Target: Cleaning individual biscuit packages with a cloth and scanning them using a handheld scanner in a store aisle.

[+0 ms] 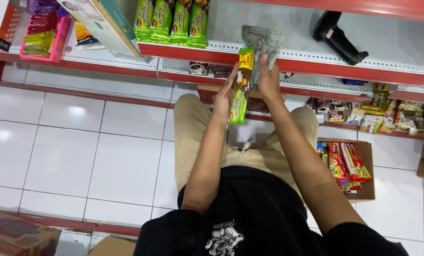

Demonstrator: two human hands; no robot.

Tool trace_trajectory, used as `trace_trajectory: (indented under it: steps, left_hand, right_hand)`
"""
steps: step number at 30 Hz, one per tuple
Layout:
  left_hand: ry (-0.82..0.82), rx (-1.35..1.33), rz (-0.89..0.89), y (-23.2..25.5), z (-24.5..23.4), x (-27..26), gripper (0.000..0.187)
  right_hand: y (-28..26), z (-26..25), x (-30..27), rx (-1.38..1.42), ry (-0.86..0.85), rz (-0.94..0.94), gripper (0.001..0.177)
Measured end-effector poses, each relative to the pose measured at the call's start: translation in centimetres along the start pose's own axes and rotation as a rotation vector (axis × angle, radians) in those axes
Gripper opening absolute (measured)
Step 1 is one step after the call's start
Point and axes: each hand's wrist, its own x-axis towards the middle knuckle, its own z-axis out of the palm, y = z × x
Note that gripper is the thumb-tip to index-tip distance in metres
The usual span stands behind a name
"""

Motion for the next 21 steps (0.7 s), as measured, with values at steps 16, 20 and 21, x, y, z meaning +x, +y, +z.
trace_trajectory:
  steps: [16,20,21]
  left_hand:
    - [-0.227,-0.546,0.032,-0.6,-3.3,1.7,0.089]
    - [-0.387,-0.605,-0.04,-2.3,-4.2,0.9,0.071]
    - [-0.348,-0.617,0.03,-3.2,-4.2,0.9,0.071]
  right_hand:
    - [-4.2,4.0,-13.6,-0.48,-0.447,-0.152,0.072]
    - [-4.2,3.2,-12.9,-0.58,-0.477,-0.154,0.065]
    - [-4.4,3.1,-12.3,-0.585,-0.461,-0.129,0.066]
